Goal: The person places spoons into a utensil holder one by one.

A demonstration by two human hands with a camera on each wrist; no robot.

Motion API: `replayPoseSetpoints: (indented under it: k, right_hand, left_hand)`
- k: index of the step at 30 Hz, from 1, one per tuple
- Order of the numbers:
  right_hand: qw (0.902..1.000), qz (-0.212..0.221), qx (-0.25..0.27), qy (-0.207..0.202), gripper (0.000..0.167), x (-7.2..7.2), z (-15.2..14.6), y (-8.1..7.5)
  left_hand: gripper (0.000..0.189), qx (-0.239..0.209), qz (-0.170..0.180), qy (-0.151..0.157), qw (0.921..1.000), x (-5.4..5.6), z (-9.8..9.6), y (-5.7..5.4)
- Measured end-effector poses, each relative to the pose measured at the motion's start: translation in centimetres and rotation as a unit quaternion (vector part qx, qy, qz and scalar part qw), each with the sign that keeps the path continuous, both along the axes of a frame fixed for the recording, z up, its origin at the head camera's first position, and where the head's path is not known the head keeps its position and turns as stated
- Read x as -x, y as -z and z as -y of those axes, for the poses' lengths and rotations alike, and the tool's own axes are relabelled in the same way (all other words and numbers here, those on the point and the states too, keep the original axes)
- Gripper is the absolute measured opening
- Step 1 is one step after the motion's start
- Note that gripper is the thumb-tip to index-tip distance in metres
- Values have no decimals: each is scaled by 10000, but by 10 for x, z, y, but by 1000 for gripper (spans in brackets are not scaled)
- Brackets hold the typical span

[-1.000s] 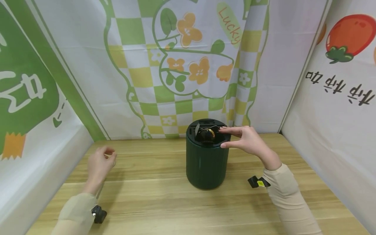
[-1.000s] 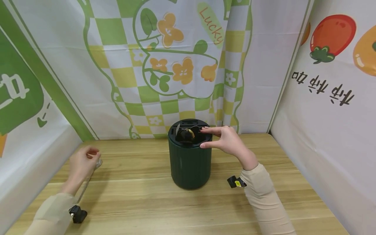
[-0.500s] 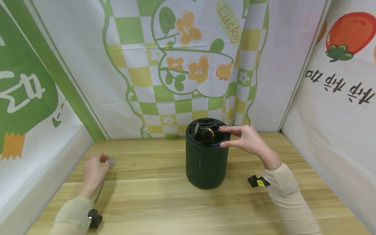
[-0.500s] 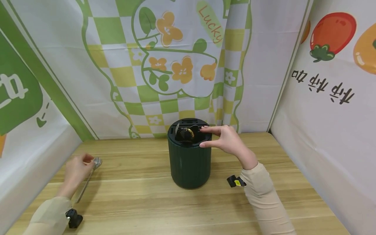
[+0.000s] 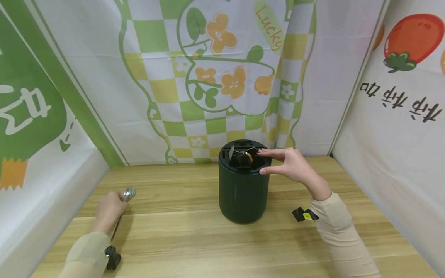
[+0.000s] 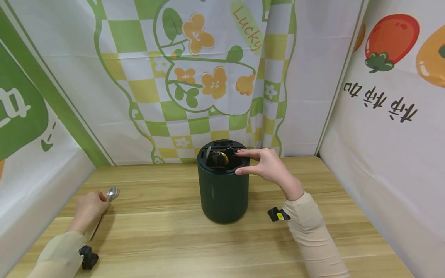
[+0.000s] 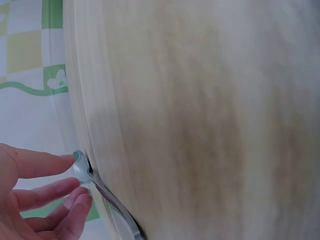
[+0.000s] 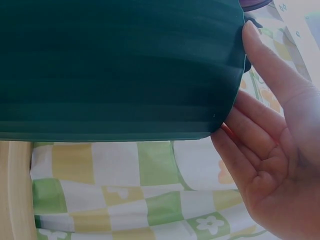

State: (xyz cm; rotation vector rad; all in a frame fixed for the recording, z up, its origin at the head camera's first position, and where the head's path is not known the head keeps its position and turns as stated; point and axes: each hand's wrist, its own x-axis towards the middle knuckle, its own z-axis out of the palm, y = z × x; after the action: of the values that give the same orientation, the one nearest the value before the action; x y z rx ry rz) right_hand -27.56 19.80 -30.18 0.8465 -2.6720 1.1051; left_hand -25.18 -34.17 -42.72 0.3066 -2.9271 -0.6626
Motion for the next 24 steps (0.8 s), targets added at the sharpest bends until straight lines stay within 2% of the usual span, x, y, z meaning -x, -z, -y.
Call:
replayPoseSetpoints:
  k: [3, 6, 14, 18, 24]
  right_hand:
    - [10000, 13, 20, -2, 57, 0, 0, 0]
    - [10000, 24, 26, 9, 57, 0, 0, 0]
    - [10000, 39, 43, 12, 57, 0, 0, 1]
    - [10000, 65, 41, 21, 57, 0, 0, 0]
    - [10000, 37, 45, 2, 57, 0, -1, 0]
  left_hand:
    - [11, -3, 250, -49, 9997, 1, 1, 1]
    - [20, 3, 396, -80, 9992, 2, 1, 2]
    - [26, 23, 481, -37, 9988, 5, 3, 4]
    - [24, 109, 533, -11, 9985, 7, 3, 4]
    - [12, 114, 697, -47, 9975, 9, 2, 2]
